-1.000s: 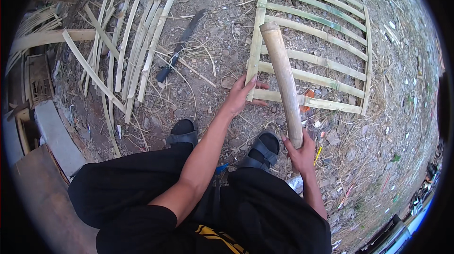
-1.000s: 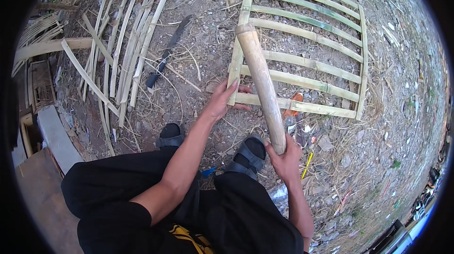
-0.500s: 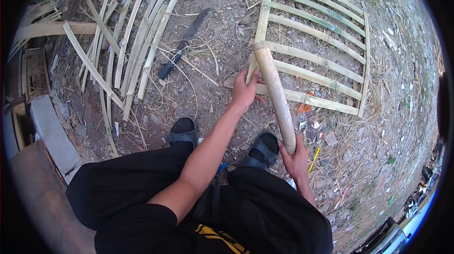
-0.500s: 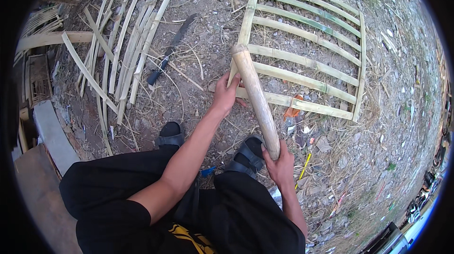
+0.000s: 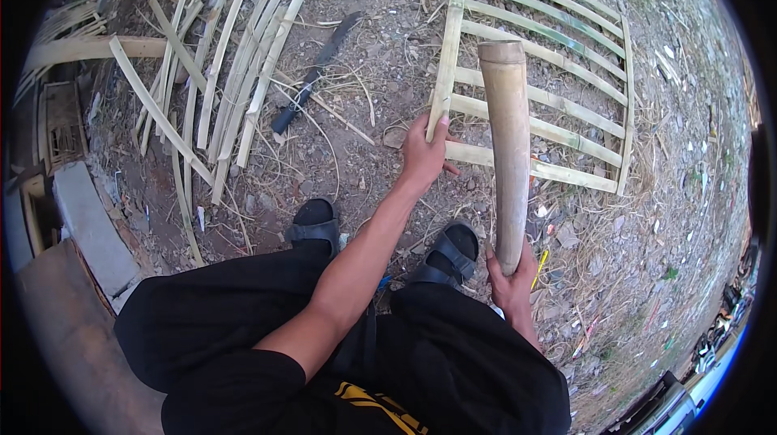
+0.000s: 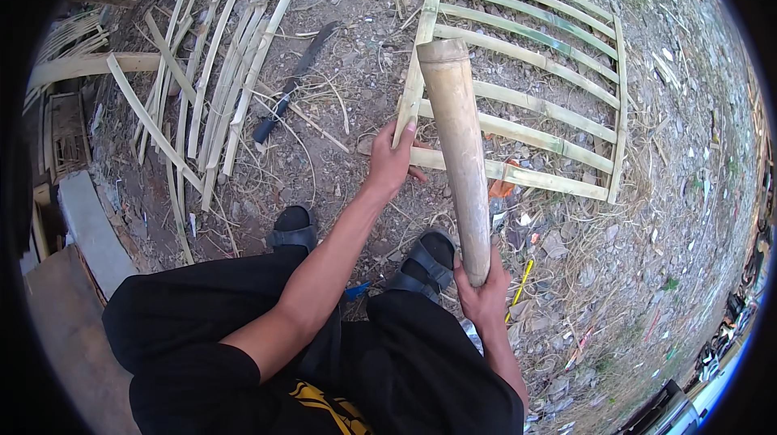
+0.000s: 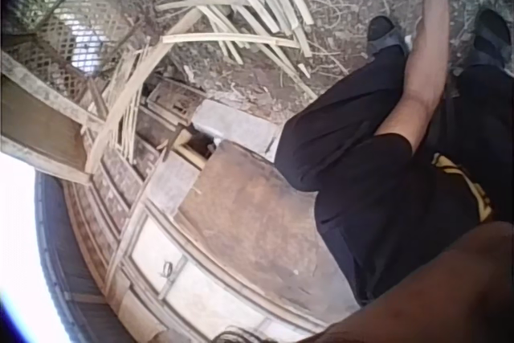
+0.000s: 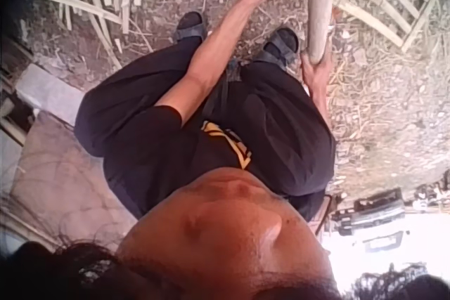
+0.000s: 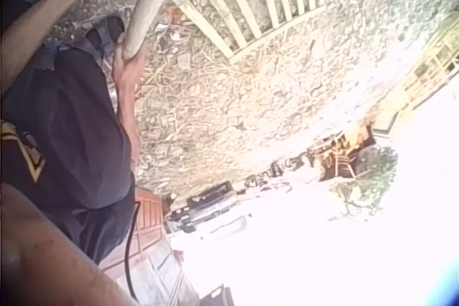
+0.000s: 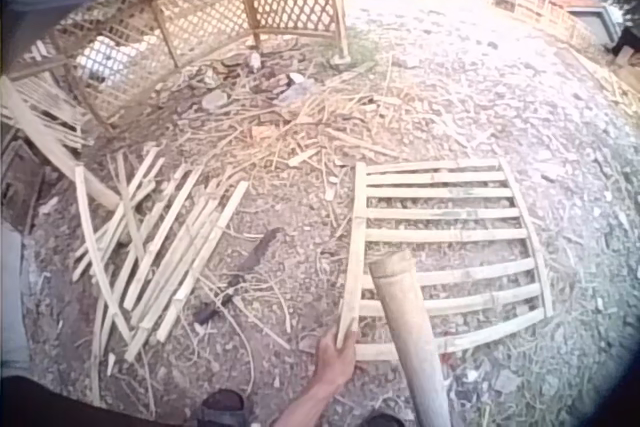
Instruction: The person positions thin bamboo strips into a lattice frame by hand, aligning them across the structure. They use a thick bamboo pole to press the strips into place and adjust the strips one by one to ensure alignment.
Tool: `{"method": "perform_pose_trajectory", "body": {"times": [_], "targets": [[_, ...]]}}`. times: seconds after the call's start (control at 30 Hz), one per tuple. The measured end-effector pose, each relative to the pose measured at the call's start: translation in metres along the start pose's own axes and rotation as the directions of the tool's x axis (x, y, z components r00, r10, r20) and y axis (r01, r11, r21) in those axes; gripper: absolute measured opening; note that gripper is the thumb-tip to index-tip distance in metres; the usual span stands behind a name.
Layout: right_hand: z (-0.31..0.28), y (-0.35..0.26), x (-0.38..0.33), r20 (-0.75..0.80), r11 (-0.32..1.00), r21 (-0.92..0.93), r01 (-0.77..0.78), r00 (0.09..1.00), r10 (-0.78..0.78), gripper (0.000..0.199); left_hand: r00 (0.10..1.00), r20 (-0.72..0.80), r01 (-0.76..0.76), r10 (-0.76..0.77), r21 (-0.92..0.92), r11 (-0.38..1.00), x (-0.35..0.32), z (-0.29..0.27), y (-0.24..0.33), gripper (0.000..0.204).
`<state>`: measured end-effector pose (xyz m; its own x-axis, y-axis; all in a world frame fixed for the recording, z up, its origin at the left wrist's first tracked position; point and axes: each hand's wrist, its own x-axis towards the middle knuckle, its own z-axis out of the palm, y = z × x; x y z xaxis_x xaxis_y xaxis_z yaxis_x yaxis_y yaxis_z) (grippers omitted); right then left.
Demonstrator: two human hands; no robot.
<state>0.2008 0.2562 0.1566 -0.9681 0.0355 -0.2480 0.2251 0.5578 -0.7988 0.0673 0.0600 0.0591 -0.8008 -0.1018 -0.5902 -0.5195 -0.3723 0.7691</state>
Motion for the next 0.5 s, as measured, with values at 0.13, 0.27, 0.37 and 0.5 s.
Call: {"method": "perform_pose_trajectory", "body": {"times": [0.13, 0.27, 0.37, 0.5], "targets": [[-0.015, -0.01, 0.02, 0.179, 0.932, -0.286, -0.222, 0.943, 0.28, 0.031, 0.999, -0.022, -0.045, 0.045, -0.019, 0.999, 0.002, -0.003, -0.011, 0.038], [-0.023, -0.022, 0.015, 0.086, 0.975, 0.0, -0.222, 0.971, 0.221, 0.032, 0.998, -0.028, -0.056, 0.056, 0.008, 0.998, 0.003, -0.002, -0.009, 0.037], [-0.023, 0.005, 0.012, 0.133, 0.971, -0.094, -0.219, 0.964, 0.23, 0.031, 0.999, -0.025, -0.042, 0.043, 0.01, 0.999, 0.004, -0.002, -0.009, 0.035], [-0.024, -0.021, 0.023, 0.164, 0.929, -0.195, -0.314, 0.923, 0.347, 0.032, 0.996, -0.045, -0.076, 0.079, 0.05, 0.996, -0.002, -0.002, -0.011, 0.033]]}}
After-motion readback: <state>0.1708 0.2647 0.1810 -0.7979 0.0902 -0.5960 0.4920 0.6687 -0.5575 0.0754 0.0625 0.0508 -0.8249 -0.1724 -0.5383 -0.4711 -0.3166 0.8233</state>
